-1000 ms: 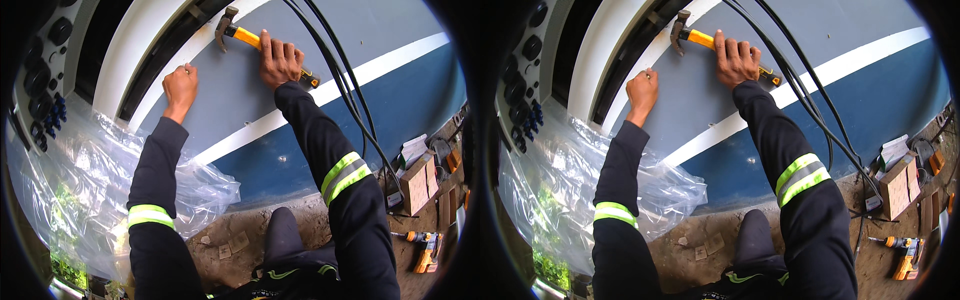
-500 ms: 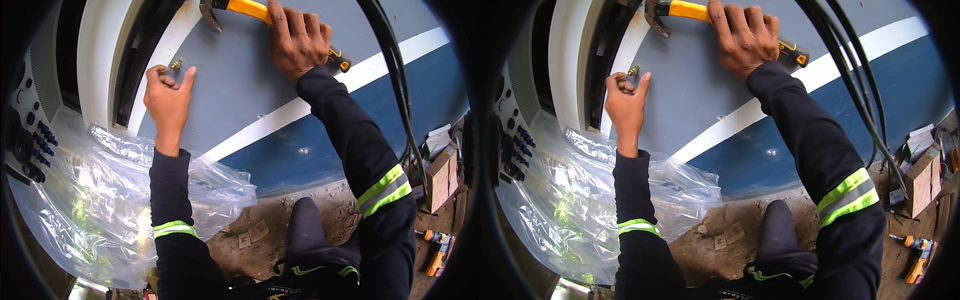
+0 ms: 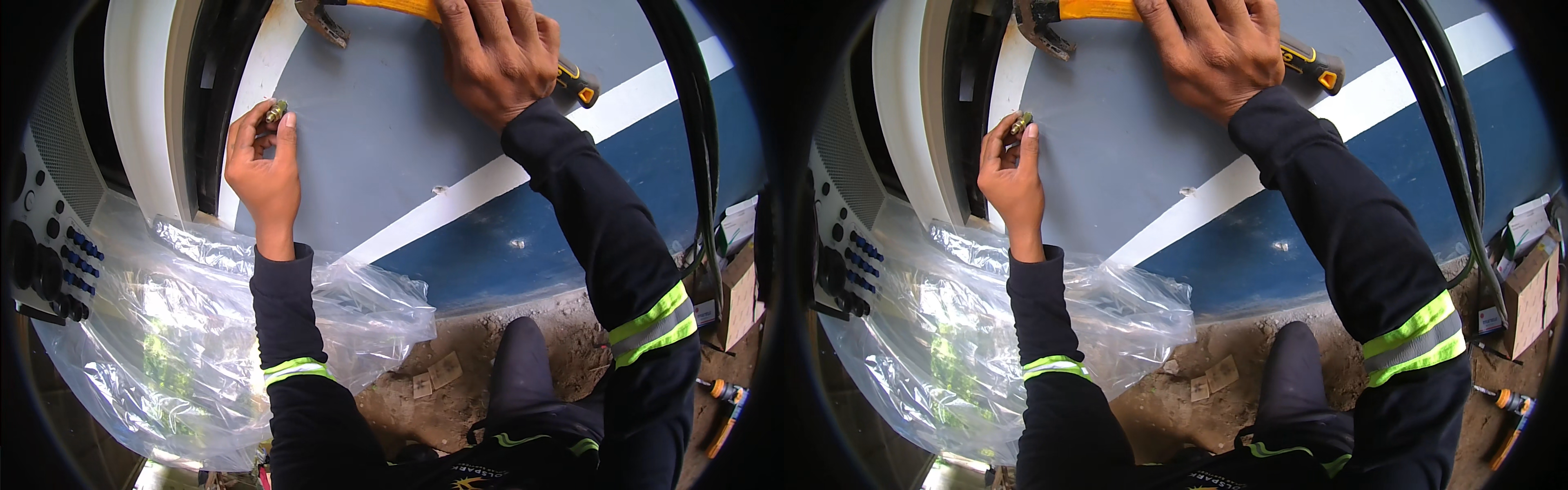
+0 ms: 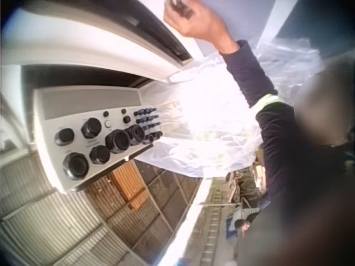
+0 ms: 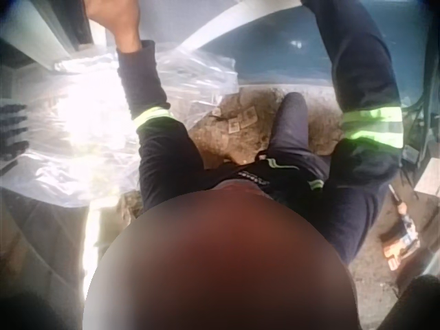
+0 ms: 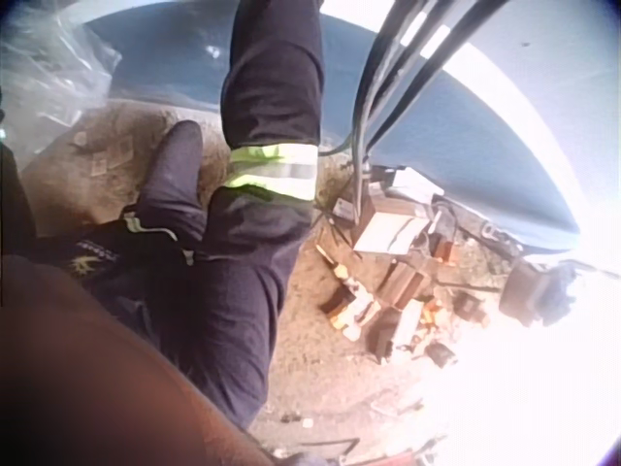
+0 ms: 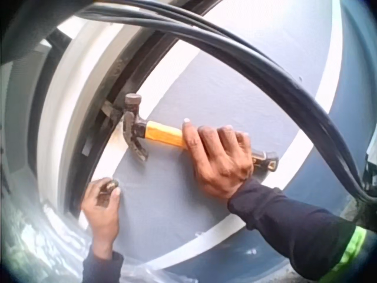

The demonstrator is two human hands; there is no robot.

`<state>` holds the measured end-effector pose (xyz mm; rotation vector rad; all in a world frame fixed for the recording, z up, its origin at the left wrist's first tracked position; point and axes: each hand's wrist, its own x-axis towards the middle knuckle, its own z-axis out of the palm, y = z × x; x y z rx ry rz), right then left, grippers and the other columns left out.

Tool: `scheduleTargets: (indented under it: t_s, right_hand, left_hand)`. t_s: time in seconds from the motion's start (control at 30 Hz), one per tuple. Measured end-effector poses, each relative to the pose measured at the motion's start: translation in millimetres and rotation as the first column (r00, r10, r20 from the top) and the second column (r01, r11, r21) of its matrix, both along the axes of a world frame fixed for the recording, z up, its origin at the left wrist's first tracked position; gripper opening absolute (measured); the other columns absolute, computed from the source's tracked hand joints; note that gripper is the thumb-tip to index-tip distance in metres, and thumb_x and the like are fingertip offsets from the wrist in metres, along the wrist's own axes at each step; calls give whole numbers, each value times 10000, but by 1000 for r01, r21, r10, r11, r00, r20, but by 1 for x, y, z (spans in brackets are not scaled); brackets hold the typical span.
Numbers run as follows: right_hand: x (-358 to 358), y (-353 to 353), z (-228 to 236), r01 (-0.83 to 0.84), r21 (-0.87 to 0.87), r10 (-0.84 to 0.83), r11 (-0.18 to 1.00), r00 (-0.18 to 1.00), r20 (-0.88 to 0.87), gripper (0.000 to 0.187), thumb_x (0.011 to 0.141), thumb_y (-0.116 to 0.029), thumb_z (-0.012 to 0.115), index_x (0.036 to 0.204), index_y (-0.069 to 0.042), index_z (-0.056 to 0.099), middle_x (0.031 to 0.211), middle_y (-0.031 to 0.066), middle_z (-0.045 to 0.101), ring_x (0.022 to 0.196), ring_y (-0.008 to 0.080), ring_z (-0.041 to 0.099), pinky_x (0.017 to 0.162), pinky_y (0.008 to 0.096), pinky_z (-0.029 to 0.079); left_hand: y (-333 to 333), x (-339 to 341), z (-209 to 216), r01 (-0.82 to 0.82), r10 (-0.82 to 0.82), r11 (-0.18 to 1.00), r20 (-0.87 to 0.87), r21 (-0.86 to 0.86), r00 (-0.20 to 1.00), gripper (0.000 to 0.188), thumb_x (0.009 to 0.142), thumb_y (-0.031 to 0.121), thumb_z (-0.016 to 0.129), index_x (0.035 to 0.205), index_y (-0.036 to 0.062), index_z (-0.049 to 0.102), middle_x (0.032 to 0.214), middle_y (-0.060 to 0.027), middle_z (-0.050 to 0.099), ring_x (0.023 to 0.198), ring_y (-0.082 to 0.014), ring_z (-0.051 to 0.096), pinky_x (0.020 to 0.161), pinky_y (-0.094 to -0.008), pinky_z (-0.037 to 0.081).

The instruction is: The person walks to a large blue and white cylindrical tank and uses a hammer to install metal fasteners into pre-drilled holes along the tank's surface. They repeatedly position and strike the fasteners to secure them.

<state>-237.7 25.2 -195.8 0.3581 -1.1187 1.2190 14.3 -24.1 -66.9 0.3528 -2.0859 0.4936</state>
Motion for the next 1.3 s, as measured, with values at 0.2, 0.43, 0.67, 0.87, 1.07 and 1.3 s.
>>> scheduleTargets:
  t_s: [0.2, 0.43, 0.67, 0.87, 1.07, 1.3]
  right_hand:
    - [2, 4, 1, -56, 47, 56, 997, 998, 17, 369, 870, -137, 677, 1228, -62, 724, 874, 10, 601, 735, 162, 528, 647, 332, 378]
    - [-2, -2, -1, -31, -4, 31, 1000, 999, -25, 373, 870, -144, 677, 1231, -62, 720, 898, 12, 616, 747, 164, 541, 660, 337, 400]
    - [-1, -3, 0, -27, -30, 26, 999, 999, -33, 366, 874, -146, 683, 1228, -62, 722, 909, 17, 626, 759, 165, 555, 661, 336, 405]
    - [0, -3, 0, -57, -36, 56, 998, 998, -33, 371, 862, -127, 694, 1227, -62, 722, 904, 17, 625, 757, 169, 557, 661, 339, 404]
    - [2, 2, 3, -62, -4, 62, 998, 997, -36, 355, 871, -122, 693, 1220, -58, 714, 894, 20, 619, 750, 171, 553, 660, 341, 399]
    - [12, 25, 4, -105, 134, 101, 985, 994, 37, 350, 884, -130, 693, 1227, -58, 708, 896, 25, 621, 760, 176, 563, 663, 347, 400]
  left_hand:
    - [-5, 4, 0, 252, -228, 947, -133, 201, 965, 201, 972, 42, 733, 1169, 0, 736, 1119, -88, 692, 982, -147, 683, 846, -264, 563]
    - [-8, 5, -4, 151, -159, 973, -34, -173, 987, 159, 958, 23, 744, 1116, 22, 756, 1092, -84, 675, 937, -149, 669, 750, -255, 550]
    - [-3, -2, -5, 102, -124, 987, -183, -123, 975, 60, 943, 14, 752, 995, -13, 743, 999, -88, 694, 858, -169, 684, 727, -269, 556]
    - [-4, -11, -10, 58, -108, 957, -163, -285, 981, 46, 914, -19, 751, 944, -23, 716, 945, -105, 701, 821, -194, 691, 731, -301, 575]
    - [7, -10, -3, -2, -35, 960, -128, -280, 991, 66, 867, -79, 727, 881, -25, 691, 892, -103, 694, 750, -215, 667, 686, -309, 548]
    - [12, -10, 4, 16, -35, 962, -66, -272, 997, 74, 861, -75, 725, 879, -9, 698, 879, -98, 695, 746, -225, 672, 672, -306, 539]
